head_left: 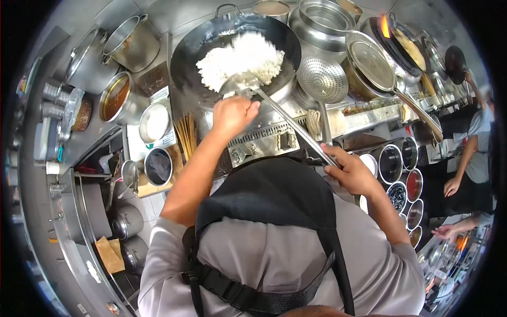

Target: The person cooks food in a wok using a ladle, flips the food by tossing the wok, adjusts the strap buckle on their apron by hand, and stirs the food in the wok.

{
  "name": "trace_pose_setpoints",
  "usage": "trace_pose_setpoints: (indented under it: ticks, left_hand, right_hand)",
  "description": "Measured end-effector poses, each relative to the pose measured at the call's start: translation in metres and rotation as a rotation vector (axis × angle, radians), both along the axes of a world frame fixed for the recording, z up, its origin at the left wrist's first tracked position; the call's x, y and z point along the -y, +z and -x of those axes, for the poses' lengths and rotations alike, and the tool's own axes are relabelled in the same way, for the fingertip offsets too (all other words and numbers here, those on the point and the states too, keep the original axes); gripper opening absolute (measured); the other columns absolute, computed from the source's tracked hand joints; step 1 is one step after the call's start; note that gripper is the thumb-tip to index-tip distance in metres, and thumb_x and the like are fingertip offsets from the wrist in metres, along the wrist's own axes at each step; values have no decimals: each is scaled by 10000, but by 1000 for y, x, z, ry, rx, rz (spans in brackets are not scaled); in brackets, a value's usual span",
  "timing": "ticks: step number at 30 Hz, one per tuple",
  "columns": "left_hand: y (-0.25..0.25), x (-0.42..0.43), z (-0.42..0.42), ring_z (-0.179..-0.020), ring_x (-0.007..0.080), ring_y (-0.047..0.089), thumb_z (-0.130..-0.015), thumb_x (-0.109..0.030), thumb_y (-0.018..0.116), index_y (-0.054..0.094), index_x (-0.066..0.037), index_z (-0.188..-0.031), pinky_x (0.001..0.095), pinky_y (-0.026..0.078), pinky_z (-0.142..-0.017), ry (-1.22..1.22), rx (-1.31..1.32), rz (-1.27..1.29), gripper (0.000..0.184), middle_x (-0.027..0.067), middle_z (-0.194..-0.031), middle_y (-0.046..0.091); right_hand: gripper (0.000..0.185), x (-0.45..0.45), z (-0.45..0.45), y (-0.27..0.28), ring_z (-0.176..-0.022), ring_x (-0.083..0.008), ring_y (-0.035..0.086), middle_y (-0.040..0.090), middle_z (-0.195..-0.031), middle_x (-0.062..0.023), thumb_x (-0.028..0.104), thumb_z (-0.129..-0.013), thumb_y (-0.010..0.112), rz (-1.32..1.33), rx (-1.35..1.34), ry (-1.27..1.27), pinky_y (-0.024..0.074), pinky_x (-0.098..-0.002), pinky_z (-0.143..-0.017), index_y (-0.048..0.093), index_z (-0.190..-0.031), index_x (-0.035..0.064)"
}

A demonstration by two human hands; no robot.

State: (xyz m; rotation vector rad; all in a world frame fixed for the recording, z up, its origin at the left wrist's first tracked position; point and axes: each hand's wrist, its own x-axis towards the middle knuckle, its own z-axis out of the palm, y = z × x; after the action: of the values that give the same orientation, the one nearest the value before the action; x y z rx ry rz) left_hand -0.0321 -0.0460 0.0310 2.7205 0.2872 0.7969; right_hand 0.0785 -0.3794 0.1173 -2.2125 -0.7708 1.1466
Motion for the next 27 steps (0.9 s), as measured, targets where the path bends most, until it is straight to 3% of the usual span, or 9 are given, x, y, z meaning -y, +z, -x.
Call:
trace_pose_setpoints:
  ticks: [7, 9, 13, 15, 18, 22, 23, 25, 27]
  left_hand:
    - [25, 4, 2, -619, 383, 606, -936, -372, 648, 590, -55, -635, 493, 461, -567, -44, -92, 61, 441, 158, -652, 595]
    - [-9, 12, 1, -617, 382, 608, -932, -371, 652, 591, -61, -628, 489, 468, -566, -1, -96, 22, 438, 156, -650, 597]
    - [-57, 47, 37, -603, 353, 625, -905, -366, 670, 592, -99, -589, 466, 502, -561, 4, -51, -84, 421, 131, -641, 614]
    - [-37, 60, 71, -599, 332, 633, -874, -340, 702, 590, -122, -570, 451, 515, -558, -96, -44, 39, 390, 108, -637, 624]
    - [4, 26, 45, -568, 358, 576, -842, -316, 751, 550, -81, -568, 466, 446, -510, 0, -36, -109, 413, 128, -611, 554]
    - [-10, -11, 5, -577, 355, 553, -881, -306, 724, 543, -59, -591, 474, 453, -548, -13, 119, 1, 422, 126, -618, 542]
    - [-15, -10, 2, -577, 355, 553, -881, -306, 724, 543, -59, -591, 474, 453, -548, -7, 122, 0, 422, 126, -618, 542]
    - [-26, -8, -5, -609, 342, 579, -886, -319, 717, 546, -63, -603, 468, 464, -567, 12, 203, -6, 419, 113, -636, 570]
    - [-24, -8, -7, -628, 336, 595, -896, -337, 703, 546, -64, -615, 467, 470, -577, 35, 165, 13, 421, 108, -645, 583]
  right_hand:
    - [524, 19, -22, 32, -515, -73, 551, 593, -697, -18, 151, -962, 656, -87, -20, 67, 465, -271, -503, 517, -1467, 157]
    - [537, -13, -33, 0, -559, -135, 601, 623, -700, -71, 177, -969, 653, -70, 94, 88, 488, -322, -523, 515, -1487, 211]
    - [557, -59, -27, -93, -804, -459, 656, 684, -899, -245, 238, -961, 676, -328, 606, 221, 529, -460, -722, 493, -1485, 194]
    - [592, -38, -10, -71, -845, -431, 676, 694, -938, -234, 166, -937, 712, -439, 498, 222, 533, -432, -758, 491, -1486, 191]
    - [581, 10, 1, -35, -641, -173, 604, 696, -821, -105, 82, -951, 683, -432, 272, 164, 514, -344, -661, 479, -1493, 131]
    - [584, 17, 11, 5, -727, -354, 667, 695, -857, -236, 145, -935, 702, -44, -74, -21, 524, -383, -710, 489, -1478, 146]
    - [584, 12, 13, 3, -727, -354, 667, 695, -857, -236, 145, -935, 702, -44, -71, -14, 524, -383, -710, 489, -1478, 146]
    - [615, 4, 12, -13, -571, -162, 571, 657, -757, -123, 98, -954, 681, -82, 225, 157, 486, -311, -577, 427, -1513, 136]
    - [607, 3, 11, -44, -597, -187, 585, 661, -780, -149, 111, -960, 674, -141, 281, 202, 494, -304, -613, 419, -1510, 126]
